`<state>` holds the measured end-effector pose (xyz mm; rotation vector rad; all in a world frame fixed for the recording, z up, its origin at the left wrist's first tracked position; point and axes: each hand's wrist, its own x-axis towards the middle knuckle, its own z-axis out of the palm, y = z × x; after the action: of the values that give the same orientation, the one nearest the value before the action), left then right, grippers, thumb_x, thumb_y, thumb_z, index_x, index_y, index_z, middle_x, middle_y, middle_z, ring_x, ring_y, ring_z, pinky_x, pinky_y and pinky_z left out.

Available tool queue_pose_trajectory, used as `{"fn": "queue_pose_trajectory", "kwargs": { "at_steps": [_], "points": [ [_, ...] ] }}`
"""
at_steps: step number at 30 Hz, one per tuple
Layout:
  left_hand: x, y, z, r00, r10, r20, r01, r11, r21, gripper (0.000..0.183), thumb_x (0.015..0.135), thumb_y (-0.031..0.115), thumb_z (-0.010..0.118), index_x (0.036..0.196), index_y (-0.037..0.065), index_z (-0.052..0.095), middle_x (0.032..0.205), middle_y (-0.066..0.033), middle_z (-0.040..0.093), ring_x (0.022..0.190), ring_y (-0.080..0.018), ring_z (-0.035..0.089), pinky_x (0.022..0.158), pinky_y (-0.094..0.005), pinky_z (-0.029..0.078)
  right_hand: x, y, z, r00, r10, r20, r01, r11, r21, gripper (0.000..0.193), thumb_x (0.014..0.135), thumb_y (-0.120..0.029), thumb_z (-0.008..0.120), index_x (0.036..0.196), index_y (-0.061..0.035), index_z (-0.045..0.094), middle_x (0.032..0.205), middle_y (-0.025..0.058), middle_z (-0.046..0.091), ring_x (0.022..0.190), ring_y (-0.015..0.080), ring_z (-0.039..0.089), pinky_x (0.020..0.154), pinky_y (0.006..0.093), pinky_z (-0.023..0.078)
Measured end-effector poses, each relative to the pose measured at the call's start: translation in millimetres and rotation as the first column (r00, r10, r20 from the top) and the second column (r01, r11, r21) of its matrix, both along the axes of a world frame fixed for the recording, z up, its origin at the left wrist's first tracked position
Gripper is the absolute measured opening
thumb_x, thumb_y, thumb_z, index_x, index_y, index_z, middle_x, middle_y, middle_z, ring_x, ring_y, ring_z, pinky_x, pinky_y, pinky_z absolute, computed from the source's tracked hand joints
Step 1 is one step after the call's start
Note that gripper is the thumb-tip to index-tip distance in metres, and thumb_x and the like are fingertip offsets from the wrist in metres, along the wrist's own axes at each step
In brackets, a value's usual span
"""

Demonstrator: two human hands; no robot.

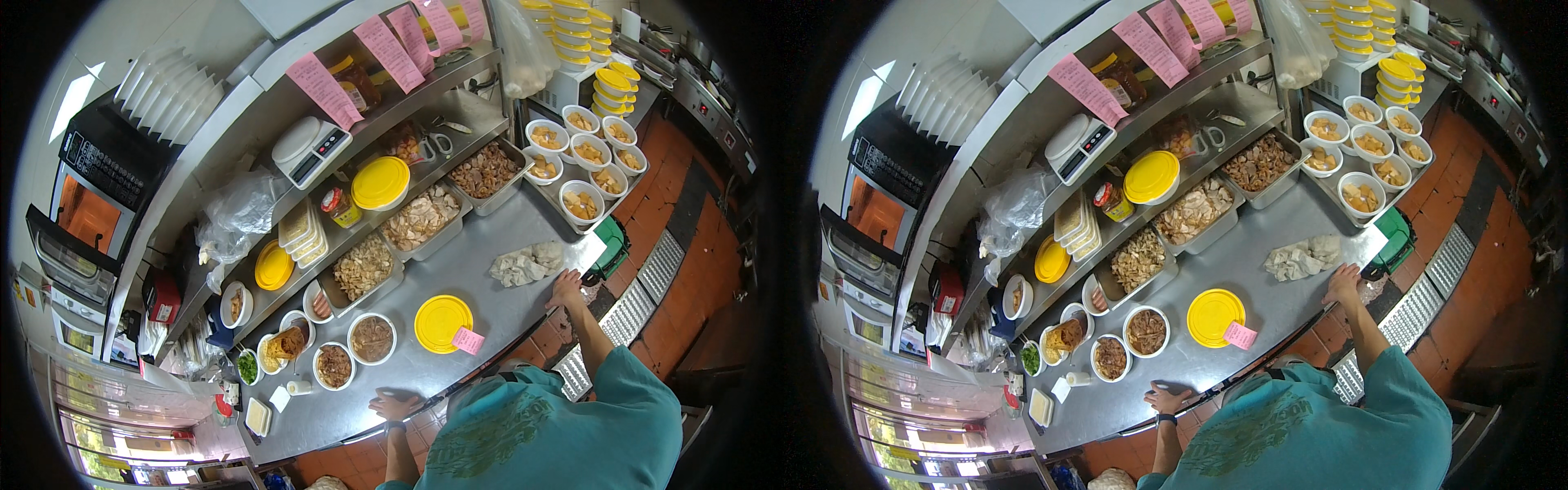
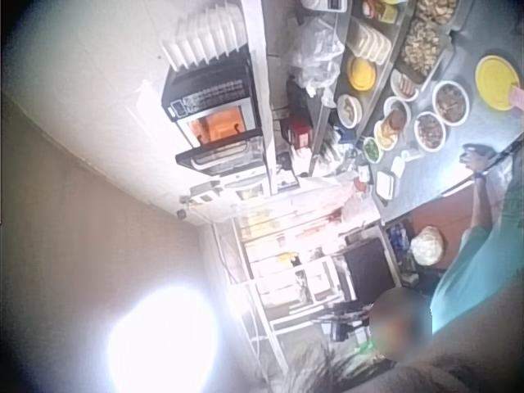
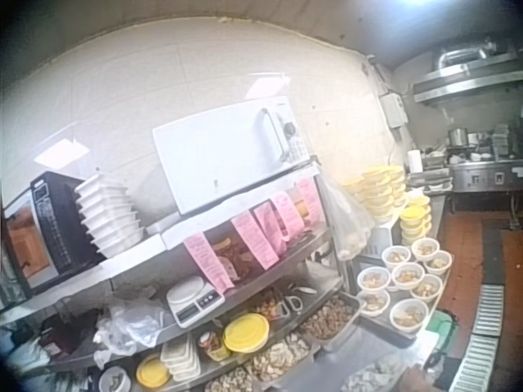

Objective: The person assembles several noodle bowls by adding cooked meat and broth from stainless steel containers using tongs and a ladle. They move between the prep counter and the hot holding station, portioning ingredients into white bowls and placing them on the counter.

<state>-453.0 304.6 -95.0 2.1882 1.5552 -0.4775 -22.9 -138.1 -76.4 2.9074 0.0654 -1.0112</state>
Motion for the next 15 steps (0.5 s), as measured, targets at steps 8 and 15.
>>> {"fn": "queue_pose_trajectory", "kwargs": {
  "at_steps": [8, 15],
  "points": [
    [-1.7, 0.5, -1.2, 0.999, -0.021, 0.035, 0.021, 1.000, 0.016, 0.158, 0.044, 0.066, 0.094, 0.159, 0.008, 0.001, 0.156, -0.0436, 0.003, 0.149, -0.0567, 0.000, 0.120, -0.0612, 0.014, 0.3, 0.3, 0.2, 1.000, 0.000, 0.000, 0.000, 1.000, -0.011, 0.148, 0.060, -0.057, 0.089, 0.150, 0.0203, 0.001, 0.152, 0.0503, 0.007, 0.144, 0.0630, 0.012, 0.118, 0.0622, 0.021],
    [-3.0, -1.2, 0.4, 0.998, -0.016, 0.056, 0.016, 1.000, -0.003, 0.149, 0.051, 0.054, 0.095, 0.157, 0.006, 0.002, 0.154, -0.0454, 0.002, 0.147, -0.0596, -0.003, 0.119, -0.0642, 0.013, -1.6, 1.2, 4.2, 1.000, 0.007, 0.016, -0.007, 1.000, -0.024, 0.147, 0.061, -0.057, 0.089, 0.150, 0.0201, 0.002, 0.152, 0.0499, 0.009, 0.144, 0.0626, 0.013, 0.118, 0.0617, 0.022]
  ]
}}
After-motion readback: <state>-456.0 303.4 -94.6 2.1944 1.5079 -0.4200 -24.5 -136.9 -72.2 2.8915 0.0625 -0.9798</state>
